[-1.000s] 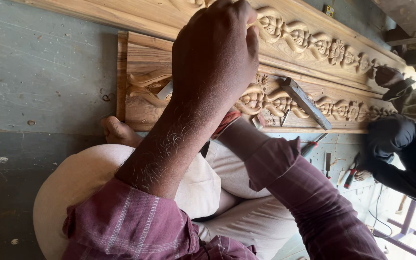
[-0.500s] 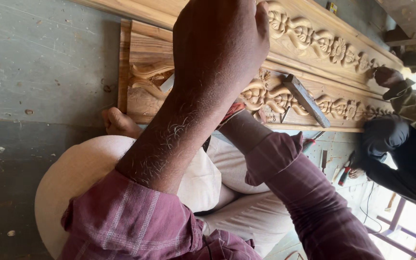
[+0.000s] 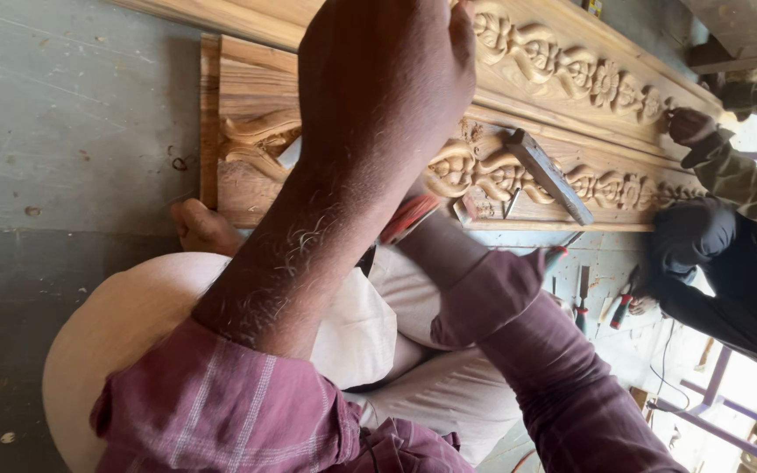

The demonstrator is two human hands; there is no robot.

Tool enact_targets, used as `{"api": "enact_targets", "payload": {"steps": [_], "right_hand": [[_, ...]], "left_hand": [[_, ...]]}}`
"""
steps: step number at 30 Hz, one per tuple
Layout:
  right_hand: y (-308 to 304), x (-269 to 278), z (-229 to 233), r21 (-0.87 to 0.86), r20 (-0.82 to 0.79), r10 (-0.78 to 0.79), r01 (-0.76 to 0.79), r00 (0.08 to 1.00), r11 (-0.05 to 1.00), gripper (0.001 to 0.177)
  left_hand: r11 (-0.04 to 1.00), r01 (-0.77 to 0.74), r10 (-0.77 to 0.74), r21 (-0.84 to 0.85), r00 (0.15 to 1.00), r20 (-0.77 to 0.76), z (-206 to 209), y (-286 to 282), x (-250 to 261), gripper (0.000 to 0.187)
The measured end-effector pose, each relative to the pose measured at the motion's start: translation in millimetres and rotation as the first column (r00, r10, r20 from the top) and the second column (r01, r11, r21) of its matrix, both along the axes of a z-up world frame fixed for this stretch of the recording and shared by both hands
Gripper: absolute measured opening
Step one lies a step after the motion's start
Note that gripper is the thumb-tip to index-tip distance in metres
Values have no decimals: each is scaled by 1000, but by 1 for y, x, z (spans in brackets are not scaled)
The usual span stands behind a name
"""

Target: The person sits on the floor and carves intricate floral patterns into a long wooden plank using a chisel and a wooden mallet. They repeatedly strike the chisel to shape the wood and occasionally use their hands to clear away wood shavings.

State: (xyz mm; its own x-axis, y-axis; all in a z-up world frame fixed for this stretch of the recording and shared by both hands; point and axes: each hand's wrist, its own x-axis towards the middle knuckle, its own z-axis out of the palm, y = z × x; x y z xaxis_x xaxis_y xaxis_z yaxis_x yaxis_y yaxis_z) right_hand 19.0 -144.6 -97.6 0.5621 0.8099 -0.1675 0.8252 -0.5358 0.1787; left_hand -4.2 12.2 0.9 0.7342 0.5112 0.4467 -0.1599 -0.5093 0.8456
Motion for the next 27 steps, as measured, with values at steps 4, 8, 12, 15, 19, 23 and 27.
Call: {"api": "enact_targets", "payload": {"steps": [4, 8, 12, 15, 19, 23, 27], "right_hand": [[-32, 62, 13, -17, 27, -82, 83, 996, 996, 26], [-64, 70, 22, 129, -61, -198, 204, 978, 970, 27], [-56, 48, 9, 349, -84, -111, 133, 990, 928, 27], [-45, 49, 10, 409, 3, 129, -119, 992, 905, 20], [-55, 54, 31, 136, 6, 2, -3, 1000, 991, 4], [-67, 53, 46, 179, -6, 26, -24, 1000, 984, 7], [-58, 53, 34, 140, -52, -186, 192, 981, 971, 11]], "left_hand": [[1000, -15, 16, 10, 1000, -22, 2, 4, -4, 21], [999, 36, -36, -17, 999, -5, 6, 1, -1, 18], [995, 102, -101, 14, 992, -81, 1, 1, -2, 20], [990, 135, -124, 43, 974, -191, 2, 4, -3, 18], [992, 121, -116, 37, 985, -130, 8, 5, -7, 19], [990, 140, -138, 19, 986, -89, 11, 5, -7, 18], [985, 175, -175, -6, 983, -55, 10, 6, -7, 16]]}}
